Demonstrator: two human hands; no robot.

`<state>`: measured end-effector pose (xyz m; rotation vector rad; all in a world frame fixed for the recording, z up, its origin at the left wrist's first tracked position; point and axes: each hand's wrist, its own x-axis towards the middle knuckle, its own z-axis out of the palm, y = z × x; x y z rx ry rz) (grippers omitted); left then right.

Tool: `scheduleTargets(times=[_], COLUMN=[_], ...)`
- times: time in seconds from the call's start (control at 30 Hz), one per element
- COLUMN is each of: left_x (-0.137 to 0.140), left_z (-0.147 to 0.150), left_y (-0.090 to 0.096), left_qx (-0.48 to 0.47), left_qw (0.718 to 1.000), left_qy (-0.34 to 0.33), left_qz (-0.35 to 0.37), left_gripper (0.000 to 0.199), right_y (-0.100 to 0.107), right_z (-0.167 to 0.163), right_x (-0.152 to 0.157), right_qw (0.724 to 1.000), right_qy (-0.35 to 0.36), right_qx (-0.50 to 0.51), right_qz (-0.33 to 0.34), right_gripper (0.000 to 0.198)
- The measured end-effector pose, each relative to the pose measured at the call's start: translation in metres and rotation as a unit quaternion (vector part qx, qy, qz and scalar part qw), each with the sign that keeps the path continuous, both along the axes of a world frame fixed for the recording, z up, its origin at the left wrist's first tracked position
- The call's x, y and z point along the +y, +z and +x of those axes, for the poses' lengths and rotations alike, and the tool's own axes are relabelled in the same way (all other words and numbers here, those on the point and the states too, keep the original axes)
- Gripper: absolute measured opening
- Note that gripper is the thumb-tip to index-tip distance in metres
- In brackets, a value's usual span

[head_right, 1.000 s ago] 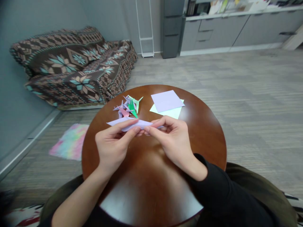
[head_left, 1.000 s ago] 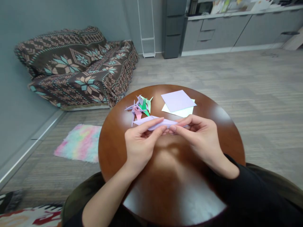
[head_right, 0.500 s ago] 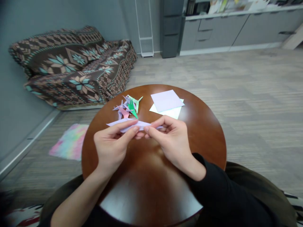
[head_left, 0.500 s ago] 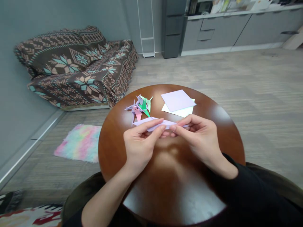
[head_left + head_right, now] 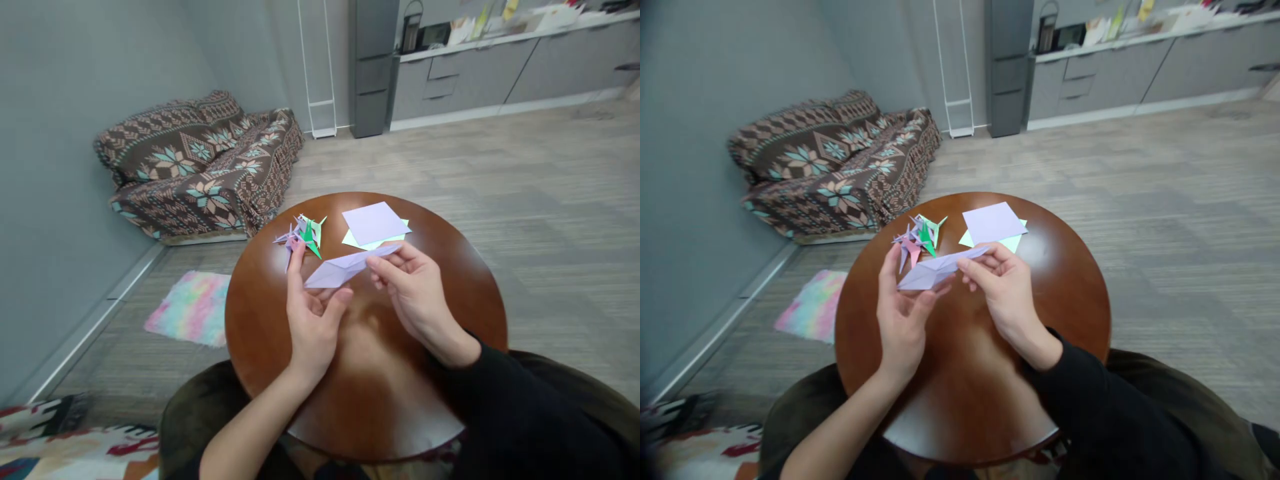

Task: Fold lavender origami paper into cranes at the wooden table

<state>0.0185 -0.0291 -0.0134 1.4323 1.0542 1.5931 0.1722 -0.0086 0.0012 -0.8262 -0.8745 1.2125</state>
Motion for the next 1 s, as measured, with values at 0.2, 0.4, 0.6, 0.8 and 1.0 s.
scheduleTargets(times=[0.2, 0.4, 0.6, 0.8, 1.0], left_x=[0.012, 0.031, 0.046, 0.049, 0.047], left_z=[-0.020, -0.008, -0.029, -0.040, -0.043], left_y=[0.019, 0.029, 0.024, 0.026, 0.024], left_qx=[0.121, 0.120, 0.100, 0.110, 0.088], left_qw=[0.980, 0.874, 0.801, 0.782, 0.787], left_qy=[-0.105, -0.373, -0.456, -0.479, -0.457], left_qz=[-0.119, -0.288, -0.375, -0.383, -0.405], left_gripper=[0.035, 0.035, 0.028, 0.021, 0.022], right_y=[0.010, 0.005, -0.002, -0.006, -0.008], right_z=[0.033, 0.040, 0.044, 0.035, 0.026], right_x=[0.007, 0.003, 0.010, 0.013, 0.011], right_qw=[0.977, 0.957, 0.913, 0.894, 0.934], right_qy=[0.134, 0.216, 0.255, 0.300, 0.243], right_qx=[-0.164, -0.195, -0.315, -0.332, -0.247], right_qz=[-0.013, -0.001, 0.051, 0.009, -0.082], right_gripper=[0.040, 0.032, 0.014, 0.016, 0.018])
